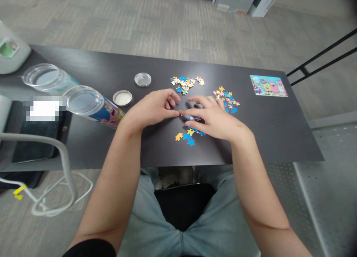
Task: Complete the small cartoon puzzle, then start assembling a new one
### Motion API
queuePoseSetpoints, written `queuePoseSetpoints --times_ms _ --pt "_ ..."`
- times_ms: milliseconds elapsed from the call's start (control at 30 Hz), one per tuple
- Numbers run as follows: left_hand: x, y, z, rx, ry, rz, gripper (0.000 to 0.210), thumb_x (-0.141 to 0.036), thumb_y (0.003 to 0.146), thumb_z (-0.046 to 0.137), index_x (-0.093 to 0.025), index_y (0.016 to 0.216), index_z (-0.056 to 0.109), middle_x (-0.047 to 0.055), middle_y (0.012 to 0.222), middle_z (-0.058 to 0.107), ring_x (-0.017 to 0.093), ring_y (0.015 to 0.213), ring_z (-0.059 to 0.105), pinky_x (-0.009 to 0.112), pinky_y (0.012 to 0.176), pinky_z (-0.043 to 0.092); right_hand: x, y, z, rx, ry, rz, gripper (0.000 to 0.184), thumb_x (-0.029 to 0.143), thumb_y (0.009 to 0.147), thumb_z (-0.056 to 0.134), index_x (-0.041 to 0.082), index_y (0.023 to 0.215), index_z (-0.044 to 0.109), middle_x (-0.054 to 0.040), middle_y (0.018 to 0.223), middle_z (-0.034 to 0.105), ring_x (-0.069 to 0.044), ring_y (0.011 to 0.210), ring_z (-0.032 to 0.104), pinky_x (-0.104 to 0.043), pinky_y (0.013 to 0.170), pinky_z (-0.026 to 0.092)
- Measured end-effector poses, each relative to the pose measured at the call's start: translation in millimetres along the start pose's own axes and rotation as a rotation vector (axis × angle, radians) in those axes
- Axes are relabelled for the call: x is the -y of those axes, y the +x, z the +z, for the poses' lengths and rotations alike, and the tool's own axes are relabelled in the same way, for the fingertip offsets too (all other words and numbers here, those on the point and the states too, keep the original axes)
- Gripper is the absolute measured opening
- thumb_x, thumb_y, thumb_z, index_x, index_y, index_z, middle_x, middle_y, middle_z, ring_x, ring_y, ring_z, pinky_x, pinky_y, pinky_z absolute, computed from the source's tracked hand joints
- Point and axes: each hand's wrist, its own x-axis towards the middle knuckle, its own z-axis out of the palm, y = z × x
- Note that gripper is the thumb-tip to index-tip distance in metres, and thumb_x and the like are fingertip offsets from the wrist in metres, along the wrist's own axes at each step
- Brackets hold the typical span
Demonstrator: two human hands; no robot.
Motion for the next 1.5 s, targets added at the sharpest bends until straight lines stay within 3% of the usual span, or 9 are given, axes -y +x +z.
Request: queuePoseSetpoints --times_ms 133,233,400,733,900,1067,1167,1367,1500 --pt "0.1 -0.7 -0.2 -0.013 0.037 0.001 0.037 -0.032 0.093 0.094 -0.024 0.128 0.086 0.004 0.108 0.086 0.025 0.096 0.078 0.04 0.093 0.062 -7.1 -0.7 2.6 -0.013 -0.066 0.09 0.058 0.05 0.125 0.082 0.041 0.182 0.084 -0.0135 0.195 0.067 -0.053 0.176 0.06 -0.081 0.147 0.048" --pt "-2.7 -0.9 2.1 0.004 0.057 -0.021 0.039 -0.04 0.097 0.094 -0.024 0.131 0.086 0.005 0.108 0.086 0.026 0.097 0.08 0.042 0.094 0.062 -18.8 -4.5 -3.9 -0.016 -0.115 0.247 0.07 0.053 0.123 0.083 0.027 0.188 0.078 -0.0208 0.195 0.066 -0.057 0.179 0.058 -0.083 0.146 0.049" --pt "-8.9 -1.3 5.3 -0.03 0.141 -0.064 0.036 -0.045 0.106 0.09 -0.024 0.135 0.087 0.007 0.114 0.089 0.028 0.099 0.081 0.042 0.089 0.059 -36.1 -13.6 -14.6 -0.06 -0.161 0.392 0.069 0.055 0.121 0.081 0.012 0.175 0.084 -0.0275 0.195 0.065 -0.06 0.178 0.059 -0.083 0.144 0.051" --pt "-11.4 0.5 6.8 -0.024 0.239 -0.072 0.039 -0.046 0.113 0.084 -0.023 0.145 0.085 0.009 0.122 0.091 0.029 0.101 0.083 0.043 0.092 0.06 -53.9 39.7 -17.0 -0.068 -0.151 0.299 0.069 0.057 0.128 0.068 0.034 0.193 0.072 -0.0137 0.205 0.059 -0.048 0.189 0.052 -0.076 0.154 0.043" --pt "-8.1 0.7 7.5 -0.023 0.244 -0.006 0.036 -0.048 0.113 0.081 -0.026 0.141 0.084 0.01 0.124 0.091 0.03 0.101 0.082 0.043 0.091 0.06 -52.0 40.1 -6.9 -0.039 -0.125 0.281 0.081 0.061 0.127 0.067 0.024 0.199 0.063 -0.0198 0.208 0.053 -0.049 0.19 0.051 -0.078 0.154 0.042" --pt "-11.3 -0.7 7.2 -0.031 0.255 -0.015 0.035 -0.049 0.112 0.083 -0.027 0.139 0.083 0.009 0.122 0.089 0.029 0.095 0.079 0.042 0.085 0.056 -50.3 25.8 -5.4 -0.119 -0.108 0.239 0.078 0.053 0.123 0.071 0.027 0.196 0.067 -0.0198 0.201 0.063 -0.048 0.185 0.056 -0.078 0.152 0.042" --pt "-13.4 -1.7 7.1 -0.029 0.256 -0.017 0.035 -0.048 0.112 0.084 -0.027 0.14 0.083 0.008 0.122 0.089 0.029 0.096 0.08 0.041 0.085 0.055 -46.5 18.1 -9.7 -0.14 0.013 0.197 0.079 0.053 0.121 0.072 0.03 0.197 0.065 -0.0177 0.198 0.067 -0.048 0.182 0.059 -0.078 0.151 0.044" --pt "-18.4 -4.0 7.2 -0.054 0.253 -0.073 0.048 -0.049 0.108 0.091 -0.025 0.148 0.081 0.009 0.128 0.09 0.032 0.103 0.082 0.042 0.088 0.056 -35.8 8.2 -14.5 -0.027 0.605 0.042 0.09 0.064 0.121 0.077 0.038 0.204 0.052 -0.0122 0.196 0.07 -0.039 0.182 0.066 -0.065 0.151 0.053" --pt "-19.0 -4.1 7.0 -0.052 0.254 -0.086 0.057 -0.048 0.103 0.098 -0.025 0.152 0.081 0.01 0.131 0.09 0.031 0.103 0.082 0.041 0.088 0.055 -42.3 6.5 -11.0 0.031 0.695 0.083 0.077 0.065 0.12 0.079 0.034 0.19 0.07 -0.0145 0.177 0.085 -0.039 0.161 0.081 -0.065 0.141 0.064"
